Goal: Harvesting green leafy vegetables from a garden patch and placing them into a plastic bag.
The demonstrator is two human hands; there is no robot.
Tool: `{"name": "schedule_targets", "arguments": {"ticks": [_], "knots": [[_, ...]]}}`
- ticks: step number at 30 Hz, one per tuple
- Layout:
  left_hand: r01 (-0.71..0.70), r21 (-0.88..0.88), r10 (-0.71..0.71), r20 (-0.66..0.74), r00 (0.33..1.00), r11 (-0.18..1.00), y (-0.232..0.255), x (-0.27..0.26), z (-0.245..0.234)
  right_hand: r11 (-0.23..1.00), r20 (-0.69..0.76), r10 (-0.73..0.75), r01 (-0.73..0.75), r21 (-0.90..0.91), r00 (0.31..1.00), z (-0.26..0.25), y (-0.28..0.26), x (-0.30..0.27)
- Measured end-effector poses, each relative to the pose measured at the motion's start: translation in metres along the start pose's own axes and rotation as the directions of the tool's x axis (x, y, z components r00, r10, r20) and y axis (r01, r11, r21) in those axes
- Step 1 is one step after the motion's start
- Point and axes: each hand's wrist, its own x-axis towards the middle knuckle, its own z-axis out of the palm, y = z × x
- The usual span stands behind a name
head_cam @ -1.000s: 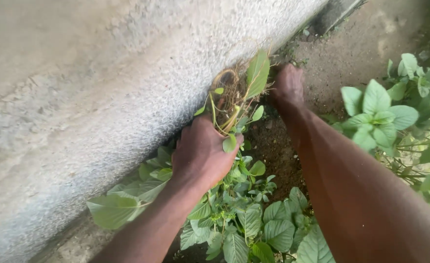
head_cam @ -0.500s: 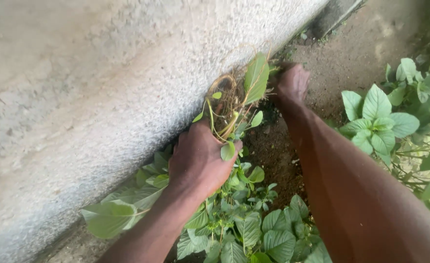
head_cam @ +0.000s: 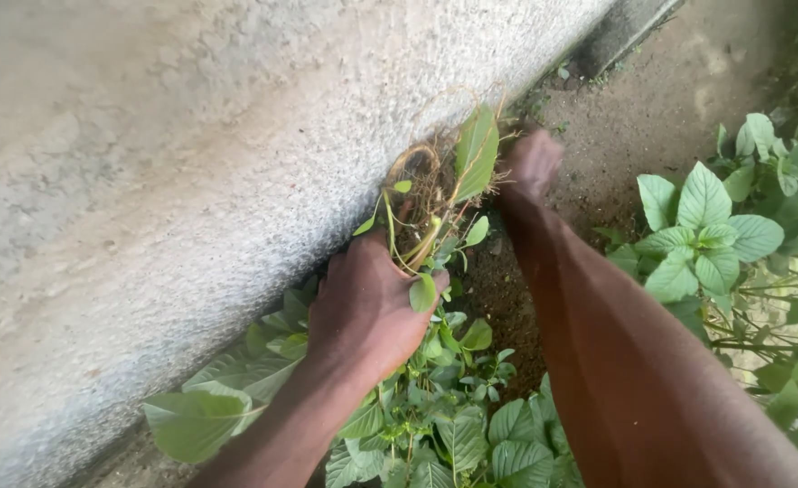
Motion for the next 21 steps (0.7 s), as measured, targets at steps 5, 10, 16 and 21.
{"name": "schedule_targets", "arguments": {"ticks": [5, 10, 16, 21], "knots": [[0.035, 0.041, -0.037, 0.057, 0.998, 0.999, 0.004, -0.003, -0.003, 0.895, -0.011, 0.261, -0.238, 0.378, 0.965, -0.127, -0.051, -0.060], [0.063, 0.063, -0.075, 0.207, 0.975, 0.996, 0.026, -0.017, -0.005, 0.711, 0.152, 0.271, -0.304, 0.634, 0.950, -0.201, -0.051, -0.115], [0.192, -0.014, -0.178, 0.315, 0.932, 0.981, 0.096, -0.051, -0.022, 0.212, 0.326, 0.165, -0.356, 0.910, 0.931, -0.306, -0.072, -0.216], [0.096, -0.242, 0.027, 0.460, 0.888, 0.966, 0.163, -0.080, -0.049, 0.045, 0.172, 0.112, -0.178, 0.983, 0.979, -0.409, -0.104, -0.281]]}}
